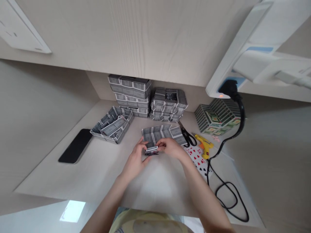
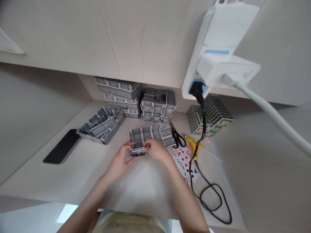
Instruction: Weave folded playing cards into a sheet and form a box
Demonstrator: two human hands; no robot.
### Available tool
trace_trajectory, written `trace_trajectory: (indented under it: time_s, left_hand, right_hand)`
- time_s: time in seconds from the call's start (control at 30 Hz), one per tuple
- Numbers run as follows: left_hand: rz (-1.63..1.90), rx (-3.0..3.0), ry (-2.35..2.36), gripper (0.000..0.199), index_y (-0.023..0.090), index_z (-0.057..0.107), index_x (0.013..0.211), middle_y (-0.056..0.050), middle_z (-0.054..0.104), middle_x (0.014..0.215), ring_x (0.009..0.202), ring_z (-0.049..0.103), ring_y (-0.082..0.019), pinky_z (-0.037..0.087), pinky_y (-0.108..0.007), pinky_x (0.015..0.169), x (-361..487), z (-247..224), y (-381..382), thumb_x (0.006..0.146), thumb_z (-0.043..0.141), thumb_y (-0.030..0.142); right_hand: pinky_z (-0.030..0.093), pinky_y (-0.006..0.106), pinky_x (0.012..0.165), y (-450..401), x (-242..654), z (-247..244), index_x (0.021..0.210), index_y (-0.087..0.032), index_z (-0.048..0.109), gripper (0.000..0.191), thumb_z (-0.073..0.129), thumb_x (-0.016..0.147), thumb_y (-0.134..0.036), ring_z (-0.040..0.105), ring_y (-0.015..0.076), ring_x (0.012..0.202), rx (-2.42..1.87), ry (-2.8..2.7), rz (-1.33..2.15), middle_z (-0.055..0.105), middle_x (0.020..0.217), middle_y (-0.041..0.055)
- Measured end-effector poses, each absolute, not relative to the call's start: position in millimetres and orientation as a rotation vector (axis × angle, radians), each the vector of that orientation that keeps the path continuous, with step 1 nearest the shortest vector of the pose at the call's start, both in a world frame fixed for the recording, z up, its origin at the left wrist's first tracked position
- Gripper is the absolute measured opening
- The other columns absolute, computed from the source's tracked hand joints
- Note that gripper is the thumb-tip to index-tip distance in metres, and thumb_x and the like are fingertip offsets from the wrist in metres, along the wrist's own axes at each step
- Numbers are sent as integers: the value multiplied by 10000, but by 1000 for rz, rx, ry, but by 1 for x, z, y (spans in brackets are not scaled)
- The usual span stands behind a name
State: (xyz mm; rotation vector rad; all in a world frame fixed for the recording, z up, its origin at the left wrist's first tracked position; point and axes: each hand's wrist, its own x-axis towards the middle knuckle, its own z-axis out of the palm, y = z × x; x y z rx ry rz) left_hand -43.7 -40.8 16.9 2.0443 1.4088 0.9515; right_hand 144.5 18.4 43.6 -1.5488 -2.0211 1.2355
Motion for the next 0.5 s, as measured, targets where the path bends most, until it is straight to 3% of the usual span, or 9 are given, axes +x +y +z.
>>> trace_trajectory:
  time_s: [0.2, 0.37, 0.5]
  left_hand:
    - [927, 2084, 1460, 342, 219, 410, 1089, -79, 477, 1246, 1261, 341, -202, 356, -393, 991, -44, 19, -39, 771, 535, 210]
    - [991, 2140, 1470, 218, 203, 462, 997, -69, 537, 1160, 1267, 326, -212, 358, -415, 991, -41, 16, -39, 785, 515, 212]
    - [989, 2137, 1503, 171, 200, 452, 956, -70, 541, 1143, 1276, 307, -212, 371, -411, 979, -37, 14, -41, 793, 505, 202]
  right_hand:
    - [436, 219, 652, 18, 141, 44, 866, -159, 683, 230, 607, 650, -143, 599, 137, 697, -1483, -1876, 1377, 676, 760, 26]
    - [425, 231, 640, 20, 139, 44, 826, -153, 692, 201, 614, 679, -264, 589, 142, 669, -1552, -1845, 1380, 683, 739, 30]
    - [413, 218, 612, 22, 137, 44, 800, -149, 690, 183, 624, 668, -257, 575, 127, 633, -1587, -1814, 1397, 677, 710, 24]
